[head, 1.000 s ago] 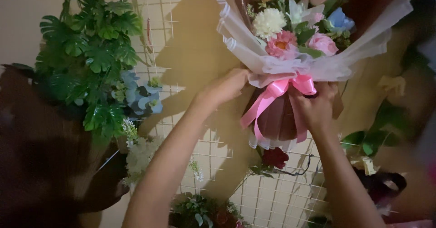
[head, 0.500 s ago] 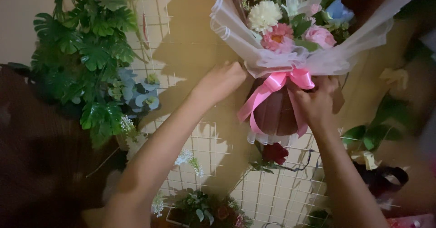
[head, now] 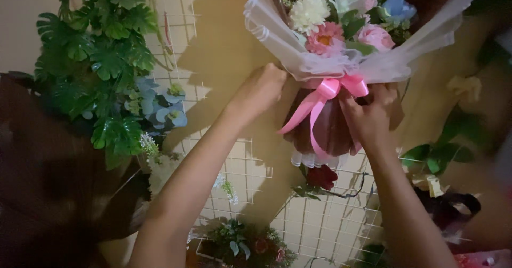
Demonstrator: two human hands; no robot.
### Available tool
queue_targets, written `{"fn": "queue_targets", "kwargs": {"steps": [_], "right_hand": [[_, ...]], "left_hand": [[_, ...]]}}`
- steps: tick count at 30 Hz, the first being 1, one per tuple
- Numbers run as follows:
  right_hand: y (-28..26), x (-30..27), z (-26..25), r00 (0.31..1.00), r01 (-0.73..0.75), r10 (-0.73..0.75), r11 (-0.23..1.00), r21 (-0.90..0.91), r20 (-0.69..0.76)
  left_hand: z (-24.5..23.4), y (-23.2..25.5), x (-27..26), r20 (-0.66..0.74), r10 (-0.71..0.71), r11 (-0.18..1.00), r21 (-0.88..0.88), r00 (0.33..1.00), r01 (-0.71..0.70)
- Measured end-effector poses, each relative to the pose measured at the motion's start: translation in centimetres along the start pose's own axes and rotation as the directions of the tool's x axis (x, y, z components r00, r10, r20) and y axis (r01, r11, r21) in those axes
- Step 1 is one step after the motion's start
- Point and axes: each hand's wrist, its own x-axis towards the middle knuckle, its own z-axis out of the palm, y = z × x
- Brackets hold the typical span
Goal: Arranging and hanging artificial flower bouquets on a wire wall grid.
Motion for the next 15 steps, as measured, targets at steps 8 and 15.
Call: {"fn": "queue_targets", "kwargs": {"steps": [8, 15], "right_hand": [[-1.5, 0.7, -0.7, 0.987, -0.13, 0.122, 0.989, 0.075, 0.1], [-1.6, 0.8, -0.6, 0.998, -0.045, 0.041, 0.996, 0.083, 0.041]], "left_hand": [[1.8, -1.7, 0.5, -0.03, -0.148, 0.972, -0.188, 0.988, 0.14], [1.9, -2.7, -0.8, -0.062, 0.208, 0.872, 0.464, 0.976, -0.156]]}}
